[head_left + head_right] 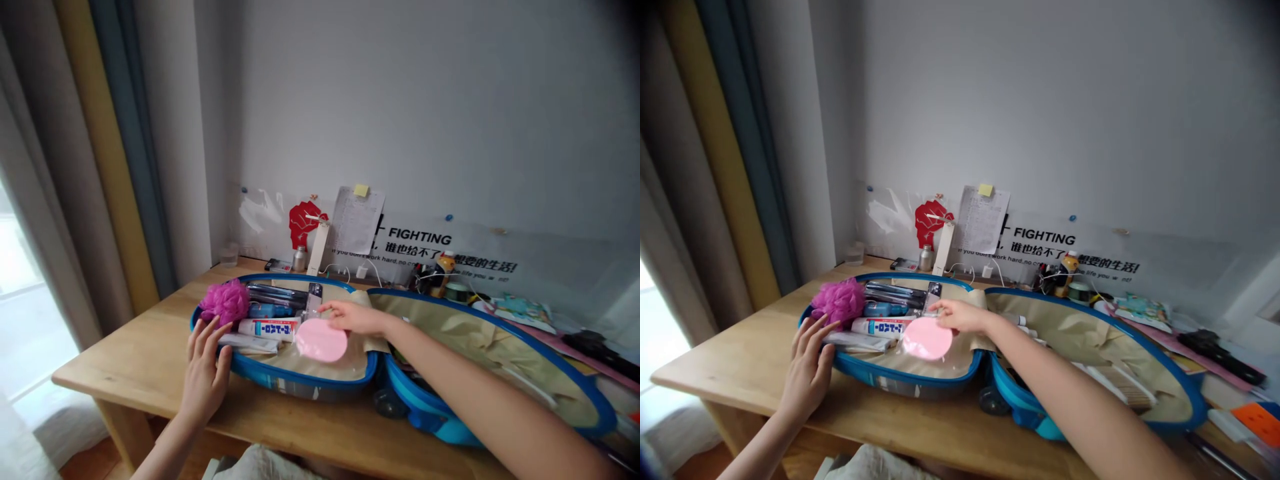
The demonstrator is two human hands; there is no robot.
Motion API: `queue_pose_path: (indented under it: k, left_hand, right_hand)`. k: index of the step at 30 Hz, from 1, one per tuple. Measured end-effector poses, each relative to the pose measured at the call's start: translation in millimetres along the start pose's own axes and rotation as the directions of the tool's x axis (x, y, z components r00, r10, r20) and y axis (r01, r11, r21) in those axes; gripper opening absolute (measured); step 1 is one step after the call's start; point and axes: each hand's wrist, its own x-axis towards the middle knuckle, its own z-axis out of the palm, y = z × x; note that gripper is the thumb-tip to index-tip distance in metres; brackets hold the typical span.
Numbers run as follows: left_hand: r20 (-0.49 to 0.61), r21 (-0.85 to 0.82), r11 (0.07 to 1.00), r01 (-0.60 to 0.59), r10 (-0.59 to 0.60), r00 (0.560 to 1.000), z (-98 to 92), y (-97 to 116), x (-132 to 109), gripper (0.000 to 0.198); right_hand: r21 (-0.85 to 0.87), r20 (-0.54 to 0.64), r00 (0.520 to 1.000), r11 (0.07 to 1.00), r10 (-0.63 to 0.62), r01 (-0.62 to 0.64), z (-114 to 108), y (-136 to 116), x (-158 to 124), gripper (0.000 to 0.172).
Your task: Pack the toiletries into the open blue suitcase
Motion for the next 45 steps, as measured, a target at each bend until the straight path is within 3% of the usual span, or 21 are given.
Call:
queue_pose_path:
  k: [3,8,13,19,24,28,33,36,41,45]
  left_hand:
    - [0.002,-0.006,1.000,0.009,-0.009,1.000,0.0,1.0,-0.2,0.034]
    - [0.002,-0.021,0.999,0.037,-0.037,0.999,-1.0,2.8,0.2,0.035]
    - [0.013,-0.030,0.998,0.061,-0.060,0.998,-1.6,3.8,0.2,0.036]
    - [0.012,-0.026,0.998,0.055,-0.054,0.998,-2.0,5.4,0.8,0.036]
    - [0.014,-0.021,0.999,0.040,-0.040,0.999,-2.3,4.8,0.9,0.036]
    - [0.011,-0.027,0.998,0.048,-0.048,0.999,-1.6,3.4,0.8,0.036]
    - [0.019,-0.027,0.998,0.055,-0.054,0.998,-1.5,1.9,0.3,0.037]
    - [0.013,-0.025,0.999,0.046,-0.046,0.999,-1.9,2.6,0.4,0.036]
    - [0.016,-0.024,0.999,0.041,-0.041,0.999,-2.4,2.8,0.4,0.037]
    - [0.016,-0.018,1.000,0.017,-0.017,1.000,-2.5,1.0,-0.2,0.036]
  right_hand:
    - [-0.110,0.067,0.998,0.994,-0.018,0.026,22.3,-0.4,20.6,0.051]
    - [-0.225,0.210,0.966,0.954,-0.150,0.197,35.2,-7.9,19.2,0.047]
    - [-0.281,0.379,0.905,0.909,-0.191,0.309,42.1,-16.9,15.8,0.062]
    - [-0.387,0.324,0.930,0.873,-0.172,0.296,65.1,-21.2,28.1,0.050]
    - [-0.452,0.255,0.957,0.857,-0.140,0.246,85.5,-30.1,37.1,0.051]
    - [-0.453,0.235,0.966,0.867,-0.107,0.207,88.0,-35.7,39.0,0.048]
    - [-0.358,0.230,0.968,0.916,-0.102,0.182,51.9,-37.8,23.2,0.049]
    - [-0.303,0.089,0.992,0.946,-0.094,0.117,7.6,-28.7,-1.2,0.059]
    - [-0.258,-0.157,0.987,0.964,0.029,-0.069,-64.2,9.7,-56.2,0.060]
    - [-0.288,-0.204,0.960,0.926,0.190,-0.244,-78.4,50.6,-100.0,0.044]
